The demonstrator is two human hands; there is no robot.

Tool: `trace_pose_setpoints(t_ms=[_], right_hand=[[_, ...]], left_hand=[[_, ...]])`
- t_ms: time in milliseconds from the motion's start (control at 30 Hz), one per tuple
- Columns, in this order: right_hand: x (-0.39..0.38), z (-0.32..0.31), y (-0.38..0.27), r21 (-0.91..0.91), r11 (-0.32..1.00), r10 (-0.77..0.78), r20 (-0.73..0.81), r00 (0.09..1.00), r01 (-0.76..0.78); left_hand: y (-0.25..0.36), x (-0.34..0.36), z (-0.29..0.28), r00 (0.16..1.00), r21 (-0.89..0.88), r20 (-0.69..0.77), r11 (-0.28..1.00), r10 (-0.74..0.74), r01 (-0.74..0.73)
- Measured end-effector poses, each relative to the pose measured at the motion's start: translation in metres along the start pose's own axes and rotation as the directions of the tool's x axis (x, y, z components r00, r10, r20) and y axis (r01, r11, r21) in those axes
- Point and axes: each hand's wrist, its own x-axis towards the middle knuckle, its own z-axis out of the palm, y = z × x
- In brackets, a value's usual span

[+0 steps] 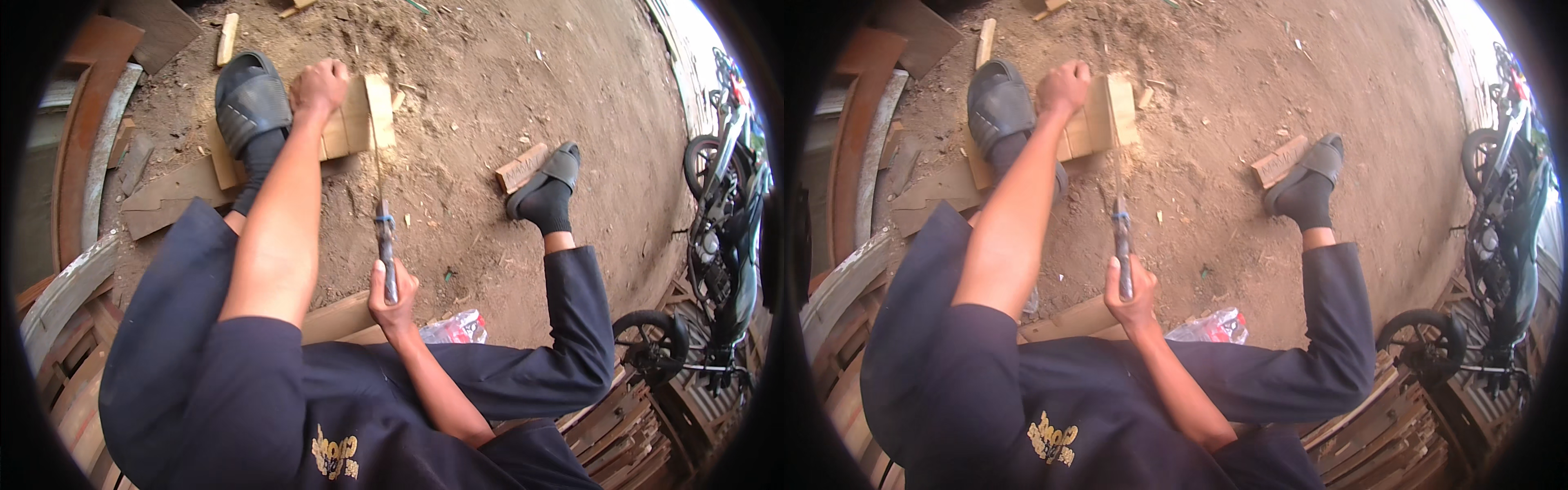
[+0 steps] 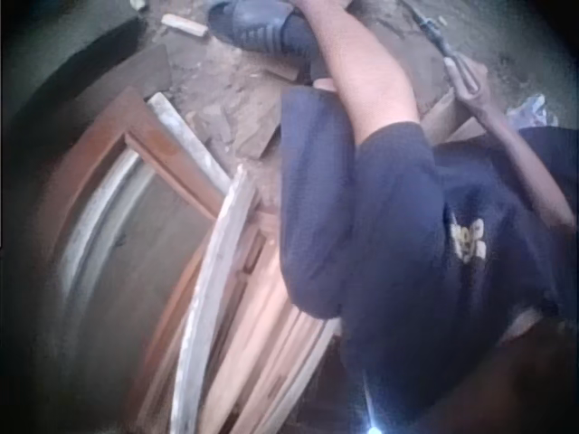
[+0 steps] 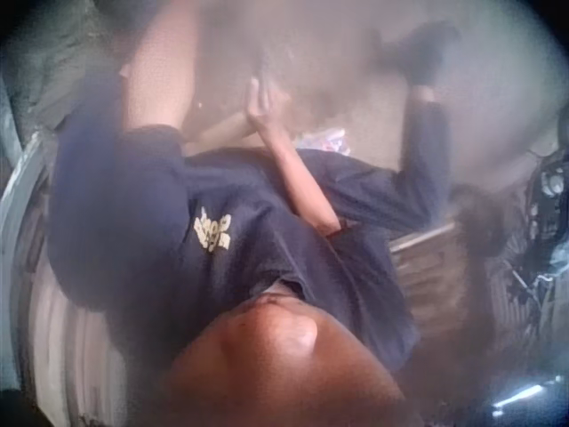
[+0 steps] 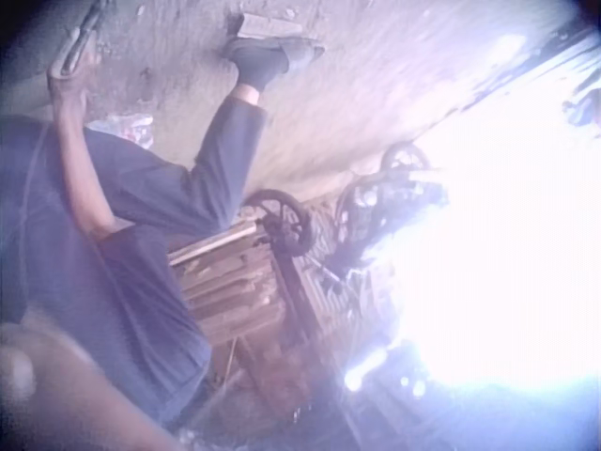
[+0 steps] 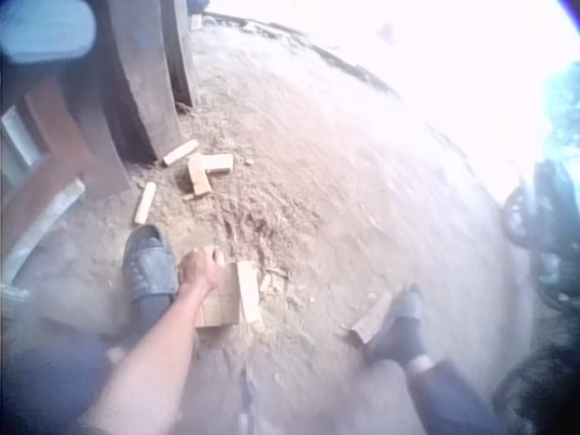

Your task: The person sits on the ground and uses a hand saw to cut a small piece of wood placed between their feet. They repeatedly saw back and forth to make a cut through the wood.

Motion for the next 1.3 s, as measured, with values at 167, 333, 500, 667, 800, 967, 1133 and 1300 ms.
trace_pose_setpoints(t_ms=[167, 333, 500, 667, 800, 967, 1133, 1300], right_hand=[[0.006, -0.006, -0.004, 0.005, 1.0, 0.013, 0.021, 1.0, -0.013], [-0.004, -0.044, 0.022, -0.1, 0.99, -0.094, 0.097, 0.991, 0.104], [-0.023, -0.028, 0.045, -0.016, 0.992, -0.122, 0.204, 0.971, 0.128], [0.036, -0.025, 0.018, 0.103, 0.995, -0.009, 0.163, 0.987, -0.008], [0.06, -0.002, -0.002, 0.057, 0.998, -0.026, 0.179, 0.984, 0.016], [0.048, 0.006, 0.037, 0.061, 0.986, -0.156, 0.002, 0.988, 0.156], [0.058, -0.01, 0.074, 0.0, 0.99, -0.141, -0.075, 0.987, 0.141], [0.05, -0.015, 0.089, 0.119, 0.967, 0.21, 0.134, 0.969, -0.226]], left_hand=[[0.004, 0.005, 0.002, 0.998, 0.02, -0.066, 1.0, 0.019, -0.018], [0.004, 0.005, 0.0, 0.998, 0.025, -0.06, 1.0, 0.019, -0.017], [0.001, 0.005, 0.002, 0.998, 0.076, -0.042, 0.996, 0.049, -0.045], [0.002, 0.004, 0.002, 0.997, 0.112, -0.049, 0.992, 0.058, -0.052], [-0.002, 0.01, 0.005, 0.993, 0.105, -0.063, 0.991, 0.096, -0.089], [-0.003, 0.008, 0.009, 0.99, 0.09, -0.108, 0.992, 0.093, -0.083], [-0.003, -0.002, 0.014, 0.973, 0.074, -0.18, 0.988, 0.145, -0.134], [-0.021, -0.011, 0.024, 0.92, 0.103, -0.266, 0.958, 0.287, -0.269]])
